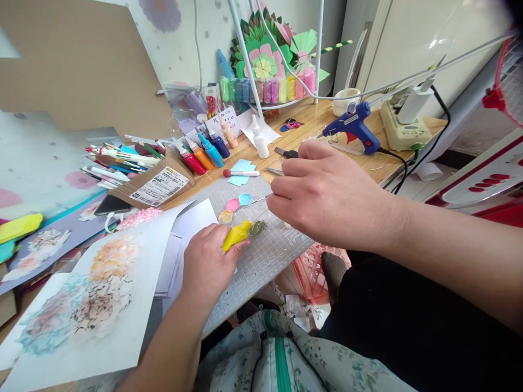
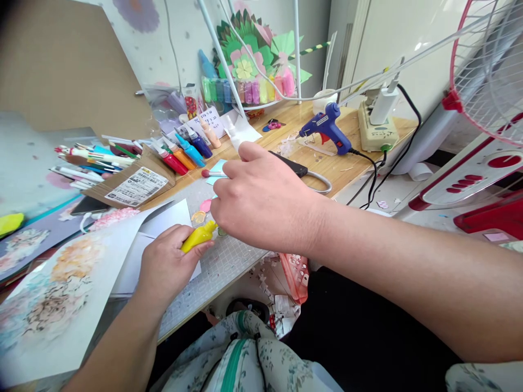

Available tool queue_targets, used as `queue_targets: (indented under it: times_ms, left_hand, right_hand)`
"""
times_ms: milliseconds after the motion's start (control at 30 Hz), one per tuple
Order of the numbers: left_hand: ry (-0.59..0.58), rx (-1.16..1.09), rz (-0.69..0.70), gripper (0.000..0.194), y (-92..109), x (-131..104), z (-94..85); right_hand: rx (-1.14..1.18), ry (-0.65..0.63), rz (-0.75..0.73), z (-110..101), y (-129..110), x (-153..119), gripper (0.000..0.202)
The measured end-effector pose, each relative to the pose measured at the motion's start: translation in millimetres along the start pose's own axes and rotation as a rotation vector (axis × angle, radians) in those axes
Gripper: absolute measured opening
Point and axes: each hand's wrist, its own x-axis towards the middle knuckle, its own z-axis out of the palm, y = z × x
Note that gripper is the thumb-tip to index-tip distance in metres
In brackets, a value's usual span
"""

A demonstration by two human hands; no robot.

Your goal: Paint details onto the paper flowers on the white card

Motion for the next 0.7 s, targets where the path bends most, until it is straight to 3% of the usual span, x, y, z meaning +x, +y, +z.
queue_targets:
  times_ms: [700]
  left_hand:
    - [-0.002, 0.027, 0.033, 0.033, 0.9, 3.2, -0.5]
  right_hand:
    - [-0.05, -0.029, 0.037, 7.1, 3.7, 1.6, 0.039]
